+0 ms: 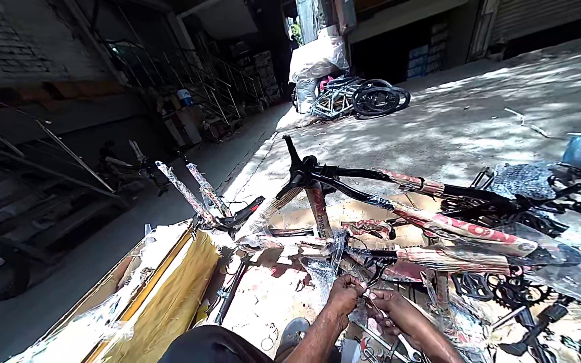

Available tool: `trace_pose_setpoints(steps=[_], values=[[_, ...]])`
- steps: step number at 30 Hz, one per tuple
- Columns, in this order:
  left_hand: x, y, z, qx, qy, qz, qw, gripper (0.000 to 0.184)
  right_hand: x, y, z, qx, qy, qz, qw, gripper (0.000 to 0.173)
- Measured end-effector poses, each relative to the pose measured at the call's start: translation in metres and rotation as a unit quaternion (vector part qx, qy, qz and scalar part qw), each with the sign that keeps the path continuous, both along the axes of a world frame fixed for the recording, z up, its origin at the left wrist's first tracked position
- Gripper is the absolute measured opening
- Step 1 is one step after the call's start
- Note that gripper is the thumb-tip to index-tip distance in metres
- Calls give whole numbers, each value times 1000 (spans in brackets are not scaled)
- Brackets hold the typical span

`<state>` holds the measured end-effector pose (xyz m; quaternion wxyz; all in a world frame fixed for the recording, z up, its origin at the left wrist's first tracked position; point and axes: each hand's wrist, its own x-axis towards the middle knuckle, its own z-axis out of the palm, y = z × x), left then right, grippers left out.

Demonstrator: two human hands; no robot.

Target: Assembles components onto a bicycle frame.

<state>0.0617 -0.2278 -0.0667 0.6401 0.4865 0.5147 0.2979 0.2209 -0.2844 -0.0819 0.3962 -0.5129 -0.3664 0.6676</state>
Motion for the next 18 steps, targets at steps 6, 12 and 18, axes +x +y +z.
trace_pose_setpoints(steps=[6,12,18], values=[[-3,-5,-3,0,-2,-6,1000,15,-20,-14,-20,43,8,-92,995,23],[-2,-10,0,-11,-24,2,1000,14,-74,-35,-27,52,217,-264,938,43],[3,-13,0,-12,-24,-2,1000,17,-67,-33,-27,51,174,-254,950,33]])
